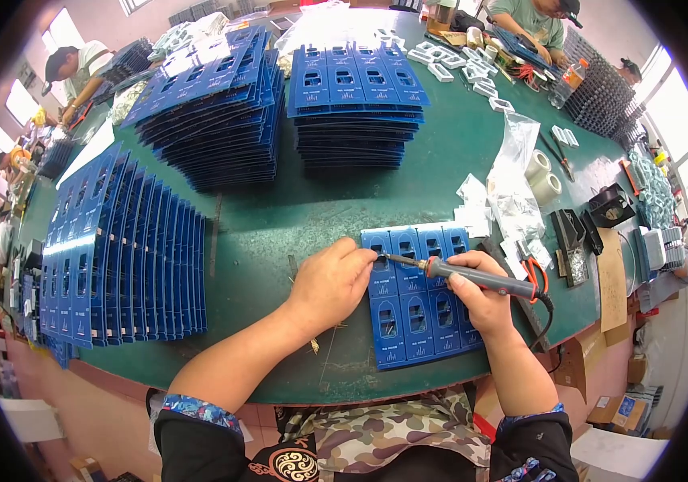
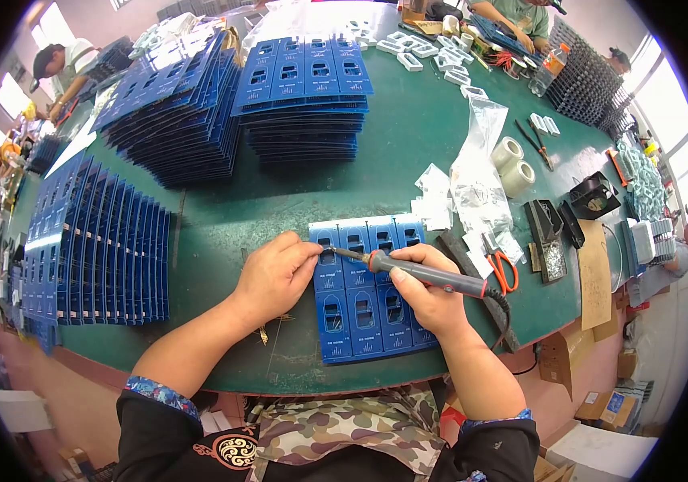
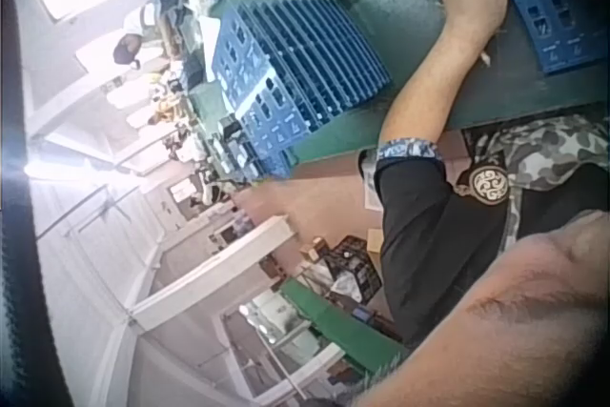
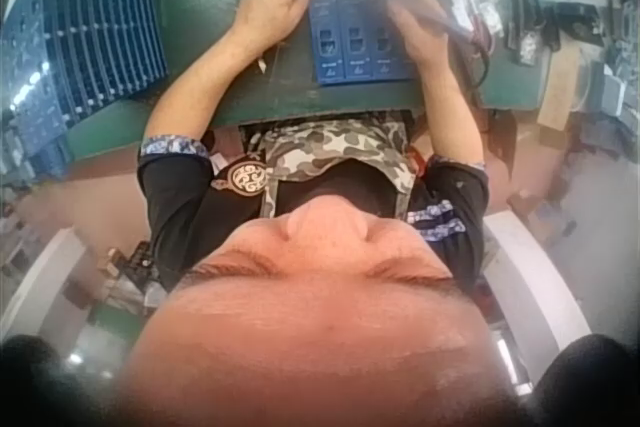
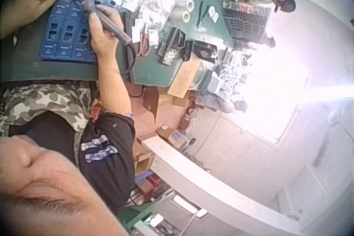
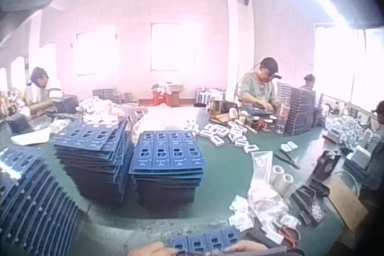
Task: The person solders wire leads onto blue plastic housing components using a soldering iron and solder wire.
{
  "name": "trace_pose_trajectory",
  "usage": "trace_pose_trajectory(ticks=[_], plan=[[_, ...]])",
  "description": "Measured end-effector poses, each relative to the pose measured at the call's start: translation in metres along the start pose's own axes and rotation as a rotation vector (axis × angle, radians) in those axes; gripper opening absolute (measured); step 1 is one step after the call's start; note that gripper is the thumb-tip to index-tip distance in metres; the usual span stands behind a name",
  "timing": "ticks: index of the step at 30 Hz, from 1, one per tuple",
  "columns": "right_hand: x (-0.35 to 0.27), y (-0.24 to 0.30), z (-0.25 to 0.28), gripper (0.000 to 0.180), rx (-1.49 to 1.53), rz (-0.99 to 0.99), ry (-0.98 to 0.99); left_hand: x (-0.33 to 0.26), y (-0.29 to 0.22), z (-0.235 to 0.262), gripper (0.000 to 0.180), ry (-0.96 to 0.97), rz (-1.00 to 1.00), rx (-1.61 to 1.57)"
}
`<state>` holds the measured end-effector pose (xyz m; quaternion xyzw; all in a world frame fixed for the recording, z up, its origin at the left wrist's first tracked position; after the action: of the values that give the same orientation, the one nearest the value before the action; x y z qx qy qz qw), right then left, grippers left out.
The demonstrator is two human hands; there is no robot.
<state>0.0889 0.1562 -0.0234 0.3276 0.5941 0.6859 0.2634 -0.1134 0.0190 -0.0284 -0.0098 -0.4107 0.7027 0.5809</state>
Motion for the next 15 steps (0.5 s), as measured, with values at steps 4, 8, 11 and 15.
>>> trace_pose_trajectory(ticks=[4, 8, 11, 15], plan=[[0.0004, -0.0002, 0.0004, 0.022, -0.013, 0.008, 0.009, -0.0003, 0.0007, -0.0014, 0.012, 0.004, 0.000, -0.001], [0.0002, 0.0000, 0.0002, 0.022, -0.021, 0.004, 0.000, 0.0005, -0.0009, -0.0004, 0.012, 0.008, -0.001, -0.001], [0.0002, -0.0009, 0.0003, 0.022, -0.020, 0.012, 0.004, 0.0005, -0.0005, -0.0005, 0.012, 0.008, -0.003, -0.003], [-0.0024, 0.0004, 0.0005, 0.022, 0.048, -0.033, -0.048, 0.0011, -0.0020, 0.0025, 0.012, -0.005, 0.009, -0.021]])
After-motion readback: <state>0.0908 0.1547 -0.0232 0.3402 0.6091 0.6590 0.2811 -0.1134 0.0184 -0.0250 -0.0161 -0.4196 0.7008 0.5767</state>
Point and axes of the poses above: each hand's wrist, its own x-axis towards the middle knuckle, its own z-axis out of the back of the hand, y = z × x, the point moved 2 cm from there along x, towards the middle knuckle, and after that the axes turned 5 degrees about -y, right-handed, at the moved point
